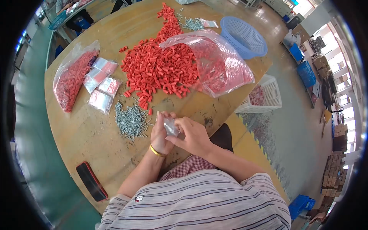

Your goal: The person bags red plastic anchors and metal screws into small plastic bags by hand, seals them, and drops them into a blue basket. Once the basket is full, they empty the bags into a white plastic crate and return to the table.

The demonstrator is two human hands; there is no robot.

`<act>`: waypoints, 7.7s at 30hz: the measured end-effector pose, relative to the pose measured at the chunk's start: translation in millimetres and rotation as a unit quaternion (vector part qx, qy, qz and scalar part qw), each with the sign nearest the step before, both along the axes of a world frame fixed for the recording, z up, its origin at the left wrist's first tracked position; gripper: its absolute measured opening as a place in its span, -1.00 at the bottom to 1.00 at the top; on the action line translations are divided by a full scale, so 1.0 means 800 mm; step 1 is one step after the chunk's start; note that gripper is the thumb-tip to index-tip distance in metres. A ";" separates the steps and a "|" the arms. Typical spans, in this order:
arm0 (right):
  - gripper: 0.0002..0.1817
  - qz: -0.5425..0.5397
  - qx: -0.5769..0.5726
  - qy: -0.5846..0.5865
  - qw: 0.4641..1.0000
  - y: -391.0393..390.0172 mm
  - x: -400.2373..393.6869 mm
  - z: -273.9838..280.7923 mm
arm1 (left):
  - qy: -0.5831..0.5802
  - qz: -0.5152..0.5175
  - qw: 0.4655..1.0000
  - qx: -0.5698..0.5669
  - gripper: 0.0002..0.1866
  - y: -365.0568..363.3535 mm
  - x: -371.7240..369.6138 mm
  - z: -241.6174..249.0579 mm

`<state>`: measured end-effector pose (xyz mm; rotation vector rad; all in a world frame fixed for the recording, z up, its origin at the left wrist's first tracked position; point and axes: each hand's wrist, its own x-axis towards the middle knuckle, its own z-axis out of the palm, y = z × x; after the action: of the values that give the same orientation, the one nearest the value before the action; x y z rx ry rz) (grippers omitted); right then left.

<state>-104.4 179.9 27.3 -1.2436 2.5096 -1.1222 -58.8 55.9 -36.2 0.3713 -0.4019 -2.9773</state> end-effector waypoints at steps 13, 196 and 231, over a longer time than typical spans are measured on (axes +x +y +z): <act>-0.82 -0.031 -0.197 -0.368 0.908 -0.003 -0.006 -0.044 | -0.014 -0.020 0.995 -0.099 -0.79 0.006 0.020 0.027; -0.79 0.107 -0.066 0.014 0.992 -0.042 -0.080 -0.044 | 0.030 -0.077 0.507 -0.858 -0.88 -0.021 0.042 0.040; -0.83 0.138 0.002 -0.176 0.975 -0.035 -0.082 0.034 | -0.049 0.027 0.487 -0.871 -0.84 -0.046 0.041 0.043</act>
<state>-170.0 152.3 54.5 -1.2194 2.0110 -1.1490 -26.3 19.3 -1.5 0.1751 -2.6362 -1.0190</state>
